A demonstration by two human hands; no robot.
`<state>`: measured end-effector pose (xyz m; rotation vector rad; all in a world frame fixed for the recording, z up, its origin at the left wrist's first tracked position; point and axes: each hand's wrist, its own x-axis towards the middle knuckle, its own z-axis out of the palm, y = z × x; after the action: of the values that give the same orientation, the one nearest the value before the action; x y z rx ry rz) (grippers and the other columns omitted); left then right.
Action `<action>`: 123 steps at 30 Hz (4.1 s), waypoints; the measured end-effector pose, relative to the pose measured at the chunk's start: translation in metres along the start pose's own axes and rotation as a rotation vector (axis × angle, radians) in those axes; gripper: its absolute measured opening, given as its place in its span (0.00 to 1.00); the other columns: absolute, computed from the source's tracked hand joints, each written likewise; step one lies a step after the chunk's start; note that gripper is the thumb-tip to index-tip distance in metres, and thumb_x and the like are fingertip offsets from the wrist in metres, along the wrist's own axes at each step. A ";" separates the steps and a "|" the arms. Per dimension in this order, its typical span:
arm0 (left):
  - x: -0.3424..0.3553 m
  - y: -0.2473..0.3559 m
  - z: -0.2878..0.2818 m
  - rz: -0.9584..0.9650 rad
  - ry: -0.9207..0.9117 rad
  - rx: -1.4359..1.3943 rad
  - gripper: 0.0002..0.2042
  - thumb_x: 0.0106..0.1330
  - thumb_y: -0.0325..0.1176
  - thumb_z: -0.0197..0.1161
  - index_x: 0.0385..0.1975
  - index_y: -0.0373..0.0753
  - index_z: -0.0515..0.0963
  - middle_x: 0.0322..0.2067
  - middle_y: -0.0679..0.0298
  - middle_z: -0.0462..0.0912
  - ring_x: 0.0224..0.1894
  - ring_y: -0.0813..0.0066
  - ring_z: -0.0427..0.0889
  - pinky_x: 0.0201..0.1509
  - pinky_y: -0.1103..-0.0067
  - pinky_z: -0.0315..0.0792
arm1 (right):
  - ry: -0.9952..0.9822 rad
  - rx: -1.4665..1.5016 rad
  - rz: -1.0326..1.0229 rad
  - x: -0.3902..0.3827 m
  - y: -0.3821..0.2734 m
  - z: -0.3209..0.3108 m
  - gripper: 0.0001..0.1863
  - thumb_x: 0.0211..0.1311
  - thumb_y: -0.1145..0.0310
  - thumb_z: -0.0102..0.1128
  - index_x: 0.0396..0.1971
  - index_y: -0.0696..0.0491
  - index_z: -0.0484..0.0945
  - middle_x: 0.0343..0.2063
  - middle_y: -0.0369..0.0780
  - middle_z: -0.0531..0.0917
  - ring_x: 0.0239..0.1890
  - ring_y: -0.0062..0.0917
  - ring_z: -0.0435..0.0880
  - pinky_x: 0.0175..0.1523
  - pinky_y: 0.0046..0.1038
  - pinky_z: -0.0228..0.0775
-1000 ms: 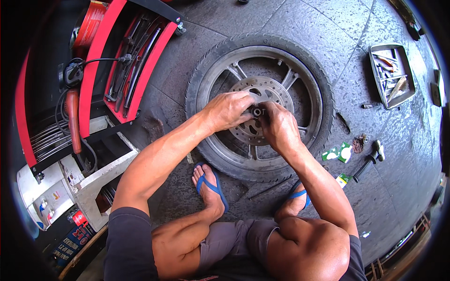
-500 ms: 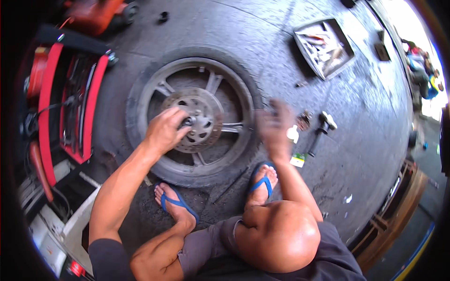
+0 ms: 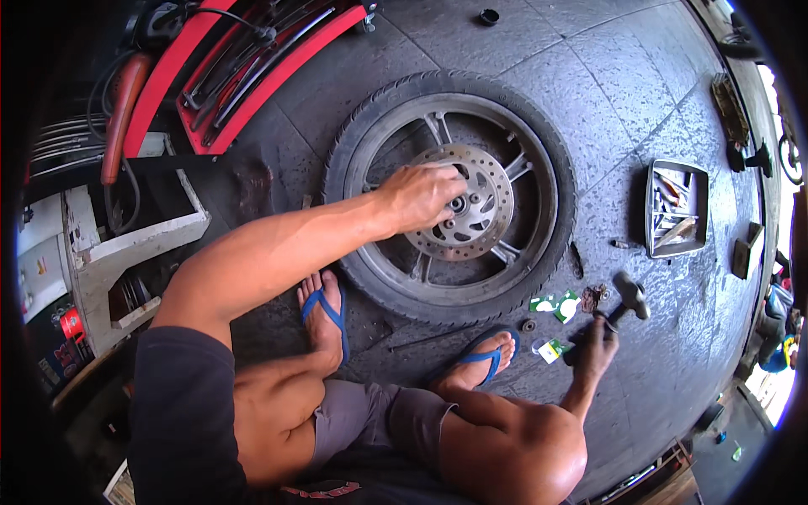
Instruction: The person removes the wheel from a motorcycle and uses a hammer and a punch to knock out the old bearing from the hub. They then apply grease to the hub and the new bearing before tapping the new bearing into place using a hammer.
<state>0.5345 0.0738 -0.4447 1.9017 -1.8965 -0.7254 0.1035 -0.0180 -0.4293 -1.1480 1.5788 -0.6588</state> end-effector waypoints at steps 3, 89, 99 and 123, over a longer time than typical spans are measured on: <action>0.000 -0.002 0.003 -0.024 -0.011 -0.020 0.17 0.55 0.33 0.74 0.43 0.37 0.79 0.41 0.59 0.80 0.47 0.54 0.82 0.50 0.63 0.78 | -0.296 -0.310 -0.214 -0.033 -0.027 0.066 0.11 0.65 0.69 0.67 0.40 0.59 0.76 0.24 0.40 0.82 0.24 0.24 0.80 0.31 0.29 0.74; -0.139 0.019 0.075 0.233 0.223 0.140 0.09 0.59 0.39 0.65 0.30 0.40 0.78 0.34 0.64 0.77 0.51 0.62 0.79 0.45 0.66 0.77 | -0.581 -0.753 -0.620 -0.064 -0.089 0.199 0.14 0.63 0.68 0.66 0.40 0.61 0.75 0.31 0.55 0.85 0.37 0.53 0.86 0.41 0.44 0.76; -0.190 0.055 0.178 0.382 -0.480 -0.163 0.23 0.65 0.52 0.64 0.43 0.36 0.71 0.35 0.49 0.81 0.35 0.46 0.85 0.38 0.57 0.79 | -0.579 -0.835 -0.611 -0.039 -0.068 0.206 0.19 0.64 0.60 0.66 0.36 0.62 0.72 0.26 0.59 0.83 0.34 0.60 0.83 0.37 0.51 0.73; -0.177 0.058 0.145 0.202 -0.792 -0.421 0.18 0.50 0.37 0.68 0.40 0.35 0.83 0.35 0.45 0.85 0.41 0.44 0.84 0.46 0.57 0.78 | -0.603 -0.818 -0.637 -0.035 -0.062 0.200 0.17 0.63 0.63 0.66 0.37 0.61 0.73 0.29 0.58 0.84 0.35 0.58 0.83 0.39 0.50 0.75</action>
<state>0.4083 0.2631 -0.5085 1.2156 -2.0603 -1.8269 0.3132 0.0158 -0.4263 -2.2512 0.9317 0.0202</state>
